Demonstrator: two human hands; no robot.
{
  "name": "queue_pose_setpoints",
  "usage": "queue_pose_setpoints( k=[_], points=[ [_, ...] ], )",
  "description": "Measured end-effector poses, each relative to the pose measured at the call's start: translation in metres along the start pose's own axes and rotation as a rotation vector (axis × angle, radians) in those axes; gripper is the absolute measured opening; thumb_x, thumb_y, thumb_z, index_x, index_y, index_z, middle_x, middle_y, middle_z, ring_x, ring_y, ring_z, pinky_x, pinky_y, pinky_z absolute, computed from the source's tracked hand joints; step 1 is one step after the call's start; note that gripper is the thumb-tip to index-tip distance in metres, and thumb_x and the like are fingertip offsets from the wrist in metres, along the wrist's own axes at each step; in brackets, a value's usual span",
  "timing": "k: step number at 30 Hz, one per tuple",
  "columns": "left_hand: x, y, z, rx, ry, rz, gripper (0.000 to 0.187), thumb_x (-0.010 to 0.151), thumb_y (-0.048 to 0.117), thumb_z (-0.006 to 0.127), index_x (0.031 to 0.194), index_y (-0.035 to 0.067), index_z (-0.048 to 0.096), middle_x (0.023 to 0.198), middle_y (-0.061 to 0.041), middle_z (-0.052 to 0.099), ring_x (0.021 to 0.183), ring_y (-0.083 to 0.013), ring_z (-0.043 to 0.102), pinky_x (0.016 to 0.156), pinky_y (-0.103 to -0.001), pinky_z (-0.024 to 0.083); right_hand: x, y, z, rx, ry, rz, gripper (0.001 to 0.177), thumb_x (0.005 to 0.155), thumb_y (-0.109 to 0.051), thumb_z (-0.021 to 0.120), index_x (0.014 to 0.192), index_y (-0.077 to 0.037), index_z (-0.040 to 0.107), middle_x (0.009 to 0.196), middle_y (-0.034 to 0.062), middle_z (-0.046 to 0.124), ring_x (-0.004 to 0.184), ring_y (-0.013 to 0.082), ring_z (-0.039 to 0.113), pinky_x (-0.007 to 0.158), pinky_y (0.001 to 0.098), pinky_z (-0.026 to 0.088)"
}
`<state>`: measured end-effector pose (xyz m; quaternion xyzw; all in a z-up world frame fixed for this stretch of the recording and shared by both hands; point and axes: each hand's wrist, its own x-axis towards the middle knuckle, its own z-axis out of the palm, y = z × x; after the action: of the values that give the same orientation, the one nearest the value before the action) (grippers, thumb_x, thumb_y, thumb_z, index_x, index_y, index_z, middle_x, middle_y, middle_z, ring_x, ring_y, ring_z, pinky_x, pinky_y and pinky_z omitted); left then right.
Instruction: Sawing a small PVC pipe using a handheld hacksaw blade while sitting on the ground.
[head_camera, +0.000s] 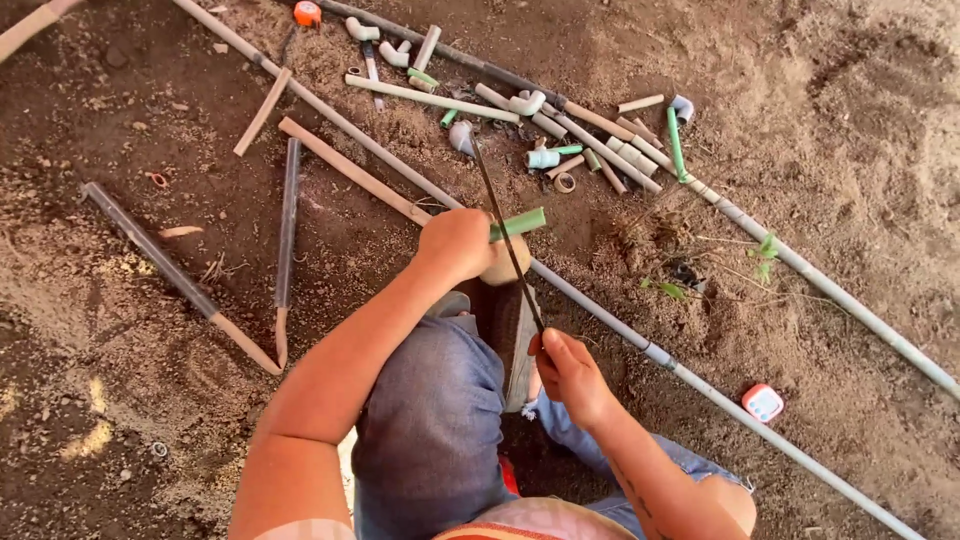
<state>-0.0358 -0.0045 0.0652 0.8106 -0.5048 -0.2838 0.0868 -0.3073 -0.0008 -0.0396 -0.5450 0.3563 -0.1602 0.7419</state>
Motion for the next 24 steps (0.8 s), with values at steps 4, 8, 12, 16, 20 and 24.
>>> queue_pose_setpoints(
  k=[4, 8, 12, 16, 20, 24],
  points=[
    [-0.014, 0.019, 0.001, 0.041, -0.026, 0.145, 0.034, 0.102, 0.027, 0.062, 0.12, 0.0, 0.075, 0.094, -0.018, 0.074, 0.092, -0.034, 0.077, 0.093, -0.046, 0.063, 0.007, -0.011, -0.004, 0.116, 0.017, 0.012, 0.046, 0.118, -0.03, 0.032, 0.104, 0.003, 0.062, 0.062, -0.0009, 0.025, 0.042, 0.0111, 0.027, 0.036, 0.0253, 0.024],
    [0.007, 0.009, 0.014, 0.067, 0.005, 0.118, 0.04, 0.099, 0.025, 0.06, 0.125, -0.002, 0.074, 0.099, -0.019, 0.076, 0.104, -0.0405, 0.077, 0.094, -0.053, 0.062, 0.005, -0.008, -0.005, 0.091, 0.0, -0.011, 0.047, 0.118, -0.03, 0.032, 0.104, 0.004, 0.062, 0.062, -0.0017, 0.025, 0.042, 0.0098, 0.028, 0.035, 0.0249, 0.023],
    [-0.009, 0.01, 0.001, 0.044, -0.013, 0.039, 0.044, 0.098, 0.022, 0.058, 0.13, -0.005, 0.072, 0.106, -0.024, 0.076, 0.109, -0.0439, 0.075, 0.1, -0.054, 0.06, -0.005, 0.008, -0.011, 0.073, -0.03, 0.014, 0.049, 0.119, -0.031, 0.031, 0.103, 0.003, 0.062, 0.061, -0.0026, 0.027, 0.042, 0.0081, 0.029, 0.037, 0.0233, 0.025],
    [-0.015, 0.019, 0.004, 0.029, -0.054, 0.134, 0.04, 0.095, 0.028, 0.061, 0.12, 0.0, 0.075, 0.097, -0.018, 0.075, 0.097, -0.0358, 0.077, 0.091, -0.047, 0.061, 0.018, 0.0, -0.004, 0.145, -0.001, -0.014, 0.047, 0.118, -0.032, 0.034, 0.105, 0.005, 0.062, 0.062, -0.0025, 0.024, 0.042, 0.0086, 0.027, 0.035, 0.0251, 0.022],
    [-0.002, 0.003, 0.001, 0.03, -0.049, 0.101, 0.042, 0.094, 0.026, 0.06, 0.12, -0.004, 0.074, 0.093, -0.017, 0.074, 0.093, -0.0363, 0.077, 0.088, -0.049, 0.062, 0.012, 0.01, -0.003, 0.113, -0.025, -0.01, 0.047, 0.118, -0.031, 0.034, 0.104, 0.004, 0.062, 0.061, -0.0025, 0.025, 0.041, 0.0081, 0.027, 0.034, 0.0241, 0.024],
    [0.023, -0.014, 0.028, 0.08, -0.037, 0.031, 0.039, 0.093, 0.029, 0.062, 0.115, 0.0, 0.076, 0.087, -0.013, 0.073, 0.088, -0.033, 0.078, 0.083, -0.048, 0.064, 0.003, 0.027, -0.012, 0.096, -0.019, 0.028, 0.049, 0.118, -0.031, 0.034, 0.103, 0.004, 0.064, 0.06, -0.0038, 0.026, 0.039, 0.0079, 0.029, 0.033, 0.0235, 0.025]
  ],
)
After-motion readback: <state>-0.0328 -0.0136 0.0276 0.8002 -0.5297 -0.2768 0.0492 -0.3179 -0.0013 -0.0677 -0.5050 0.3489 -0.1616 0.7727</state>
